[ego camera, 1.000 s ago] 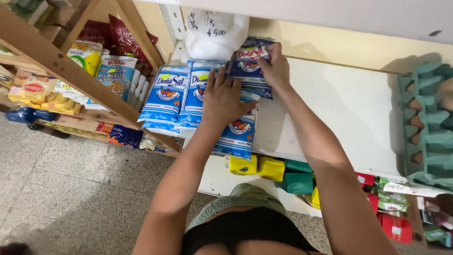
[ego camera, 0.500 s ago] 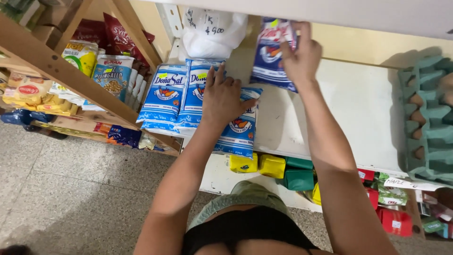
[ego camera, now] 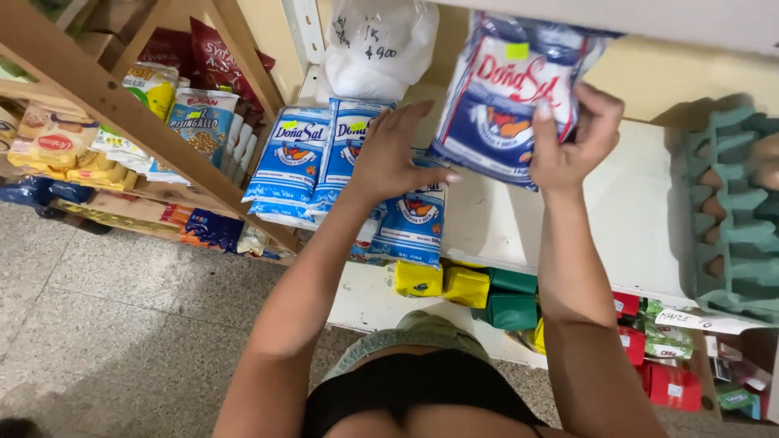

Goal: Picking up grocery items from store shelves and placing them onto a checkout counter.

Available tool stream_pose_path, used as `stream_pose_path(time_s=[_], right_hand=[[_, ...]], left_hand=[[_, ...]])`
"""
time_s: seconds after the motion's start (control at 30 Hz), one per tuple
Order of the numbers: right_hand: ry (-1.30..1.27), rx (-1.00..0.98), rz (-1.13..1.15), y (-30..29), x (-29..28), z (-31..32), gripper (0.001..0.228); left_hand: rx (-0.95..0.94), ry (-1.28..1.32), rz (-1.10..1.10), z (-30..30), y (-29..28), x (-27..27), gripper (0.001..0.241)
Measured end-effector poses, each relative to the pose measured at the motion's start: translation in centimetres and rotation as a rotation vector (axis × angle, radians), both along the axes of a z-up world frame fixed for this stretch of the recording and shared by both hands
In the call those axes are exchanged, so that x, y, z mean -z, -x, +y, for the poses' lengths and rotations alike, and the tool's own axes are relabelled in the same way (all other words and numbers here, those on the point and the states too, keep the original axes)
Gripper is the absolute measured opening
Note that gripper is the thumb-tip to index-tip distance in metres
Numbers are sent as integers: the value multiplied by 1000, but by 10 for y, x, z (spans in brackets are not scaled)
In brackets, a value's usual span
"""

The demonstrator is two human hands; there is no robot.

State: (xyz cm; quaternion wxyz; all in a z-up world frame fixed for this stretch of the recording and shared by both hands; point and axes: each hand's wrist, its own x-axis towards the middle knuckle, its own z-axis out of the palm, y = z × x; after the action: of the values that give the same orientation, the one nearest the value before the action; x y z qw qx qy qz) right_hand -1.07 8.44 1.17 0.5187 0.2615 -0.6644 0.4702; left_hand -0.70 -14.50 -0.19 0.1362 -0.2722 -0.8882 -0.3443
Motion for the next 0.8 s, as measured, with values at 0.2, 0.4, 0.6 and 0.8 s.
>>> stream_pose_path(time_s=[0.2,0.4,0.6,0.8], right_hand=[[-49,-145,171,2,25,-8,37],[-30,-369,42,-28,6,-49,36],[138,-630,-262,-44,-23,-79,49],[213,-781,-647,-82,-19,-105,75]], left_hand=[[454,-753,-187,-10,6,25,95],[416,-1122,-288,-11,-39,7,71],[214,-1178,-286,-23,-94,-2,68],[114,-1218,-211,-60,-135,-8,67]])
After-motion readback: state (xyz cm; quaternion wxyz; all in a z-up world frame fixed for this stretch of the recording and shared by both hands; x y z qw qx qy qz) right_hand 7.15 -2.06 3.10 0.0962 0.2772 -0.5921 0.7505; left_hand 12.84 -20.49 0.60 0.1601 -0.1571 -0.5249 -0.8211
